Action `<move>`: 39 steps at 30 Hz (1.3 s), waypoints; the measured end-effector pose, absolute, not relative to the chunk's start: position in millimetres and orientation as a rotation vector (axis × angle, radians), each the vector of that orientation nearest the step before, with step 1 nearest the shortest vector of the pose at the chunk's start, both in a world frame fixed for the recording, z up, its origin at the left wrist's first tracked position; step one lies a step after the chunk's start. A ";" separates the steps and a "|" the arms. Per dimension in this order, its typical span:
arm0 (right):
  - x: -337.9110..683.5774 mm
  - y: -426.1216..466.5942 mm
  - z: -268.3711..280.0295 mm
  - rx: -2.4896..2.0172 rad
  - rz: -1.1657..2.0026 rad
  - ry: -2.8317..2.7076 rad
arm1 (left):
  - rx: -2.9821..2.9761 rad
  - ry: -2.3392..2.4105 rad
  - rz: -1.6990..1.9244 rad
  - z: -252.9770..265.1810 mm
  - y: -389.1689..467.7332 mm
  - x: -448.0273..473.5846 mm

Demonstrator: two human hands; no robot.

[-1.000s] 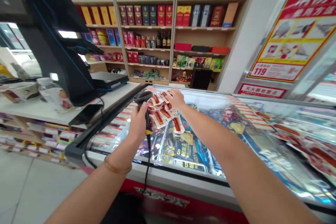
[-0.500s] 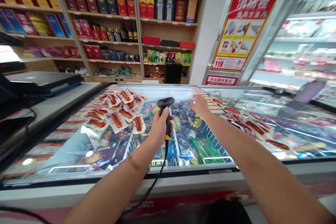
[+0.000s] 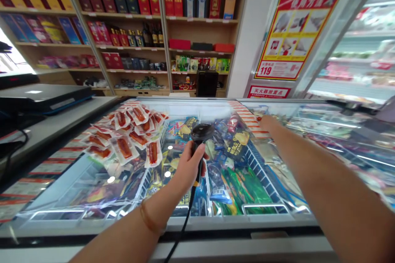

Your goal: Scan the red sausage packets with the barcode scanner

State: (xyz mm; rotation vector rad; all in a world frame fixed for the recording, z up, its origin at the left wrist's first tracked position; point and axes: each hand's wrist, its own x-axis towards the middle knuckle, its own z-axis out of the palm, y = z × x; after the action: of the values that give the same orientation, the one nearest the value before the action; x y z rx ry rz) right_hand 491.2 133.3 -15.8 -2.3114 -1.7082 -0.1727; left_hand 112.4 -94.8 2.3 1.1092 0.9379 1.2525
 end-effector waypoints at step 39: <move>342.3 2.9 -39.4 -1.449 0.084 -1.620 | 1.313 0.871 1.194 2.5 -99.9 97.9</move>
State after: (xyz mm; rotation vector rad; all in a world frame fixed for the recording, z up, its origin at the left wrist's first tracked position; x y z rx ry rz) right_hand 342.3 2.9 -39.4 -1.4493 -1.6200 0.0841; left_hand 97.9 -99.9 2.5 1.3134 0.8715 1.1942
